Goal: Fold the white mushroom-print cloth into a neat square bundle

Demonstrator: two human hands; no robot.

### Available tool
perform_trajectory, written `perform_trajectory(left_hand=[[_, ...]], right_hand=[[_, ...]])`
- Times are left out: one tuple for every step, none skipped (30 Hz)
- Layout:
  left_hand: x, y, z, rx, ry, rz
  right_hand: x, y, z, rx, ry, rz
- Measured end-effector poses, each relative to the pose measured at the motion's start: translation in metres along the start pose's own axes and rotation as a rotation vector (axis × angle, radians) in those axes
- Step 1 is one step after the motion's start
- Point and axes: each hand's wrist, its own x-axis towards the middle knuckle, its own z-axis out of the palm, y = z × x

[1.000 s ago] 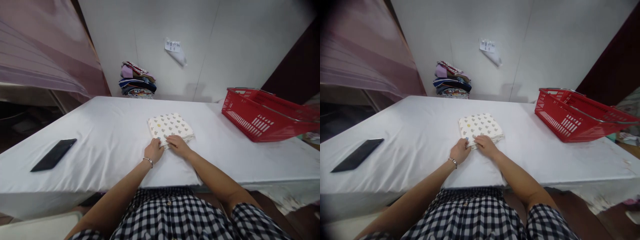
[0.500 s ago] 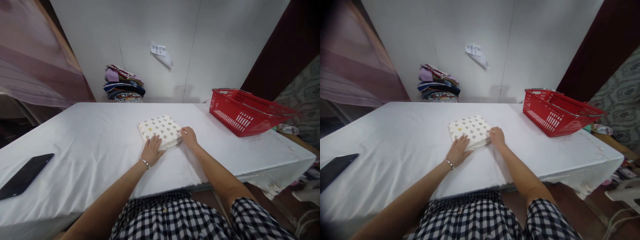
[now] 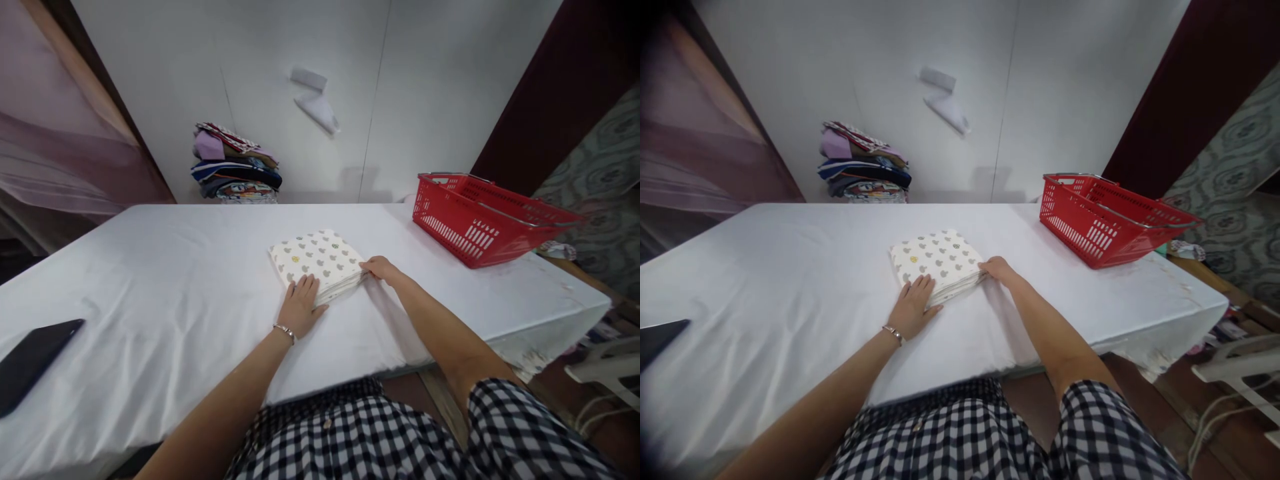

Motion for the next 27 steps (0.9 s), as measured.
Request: perform_trajectory(left_hand=[[0.0, 0.0, 0.0, 0.0, 0.0, 0.0], [0.0, 0.0, 0.0, 0.0, 0.0, 0.0], [0.0, 0.001, 0.0, 0.002, -0.002, 0.001], [0.0, 0.001, -0.001, 0.007, -0.004, 0.001], [-0.001, 0.002, -0.001, 0.012, -0.006, 0.002], [-0.001, 0.002, -0.001, 0.017, -0.007, 0.002], [-0.001, 0.003, -0.001, 0.018, -0.005, 0.002], [-0.001, 0.003, -0.001, 0.018, -0.003, 0.002], [-0.002, 0.003, -0.001, 0.015, 0.0, 0.001], [-0.002, 0.004, -0.001, 0.01, 0.001, 0.002], [-0.002, 0.004, 0.0, 0.006, 0.002, 0.002], [-0.002, 0.004, 0.0, 0.003, 0.003, 0.001], [-0.002, 0.003, 0.0, 0.001, 0.004, 0.001], [-0.002, 0.003, 0.0, 0.001, 0.003, 0.001], [-0.002, 0.004, 0.0, 0.003, 0.003, 0.001], [-0.002, 0.004, 0.0, 0.006, 0.003, 0.001], [-0.002, 0.004, 0.0, 0.012, 0.001, 0.001], [-0.002, 0.004, 0.0, 0.017, -0.001, 0.0], [-0.002, 0.005, 0.0, 0.02, -0.002, 0.0], [-0.002, 0.005, 0.0, 0.02, -0.001, -0.001], [-0.002, 0.005, 0.0, 0.019, 0.002, -0.001], [-0.002, 0.005, 0.001, 0.017, 0.005, -0.001], [-0.002, 0.005, 0.001, 0.017, 0.009, -0.002], [-0.002, 0.005, 0.001, 0.019, 0.012, -0.003], [-0.002, 0.005, 0.002, 0.024, 0.013, -0.005], [-0.002, 0.005, 0.002, 0.03, 0.014, -0.007], [-0.002, 0.005, 0.002, 0.036, 0.015, -0.007]], right_hand=[[0.001, -0.001, -0.001, 0.008, 0.009, 0.003], [0.003, -0.001, -0.002, 0.015, 0.023, 0.005], [0.004, 0.0, -0.003, 0.019, 0.038, 0.007], [0.006, 0.001, -0.002, 0.019, 0.055, 0.009], [0.008, 0.003, -0.002, 0.016, 0.071, 0.01], [0.01, 0.005, 0.0, 0.011, 0.085, 0.009], [0.012, 0.008, 0.001, 0.003, 0.097, 0.008], [0.014, 0.01, 0.003, -0.005, 0.106, 0.007], [0.015, 0.012, 0.005, -0.013, 0.112, 0.005], [0.016, 0.013, 0.006, -0.021, 0.114, 0.003], [0.017, 0.014, 0.007, -0.028, 0.114, 0.003], [0.017, 0.015, 0.007, -0.036, 0.111, 0.005], [0.016, 0.015, 0.007, -0.045, 0.106, 0.008], [0.015, 0.015, 0.007, -0.056, 0.097, 0.011], [0.014, 0.014, 0.006, -0.069, 0.086, 0.016], [0.013, 0.013, 0.005, -0.086, 0.075, 0.018], [0.011, 0.012, 0.003, -0.105, 0.066, 0.016], [0.01, 0.01, 0.002, -0.127, 0.063, 0.007], [0.009, 0.008, 0.002, -0.149, 0.067, -0.007], [0.008, 0.006, 0.001, -0.168, 0.076, -0.026], [0.007, 0.003, 0.002, -0.189, 0.093, -0.055], [0.007, -0.001, 0.002, -0.218, 0.117, -0.089], [0.007, -0.004, 0.004, -0.254, 0.144, -0.122], [0.008, -0.008, 0.006, -0.294, 0.168, -0.147], [0.009, -0.012, 0.008, -0.333, 0.185, -0.161], [0.011, -0.015, 0.01, -0.367, 0.192, -0.16], [0.014, -0.018, 0.013, -0.39, 0.19, -0.15]])
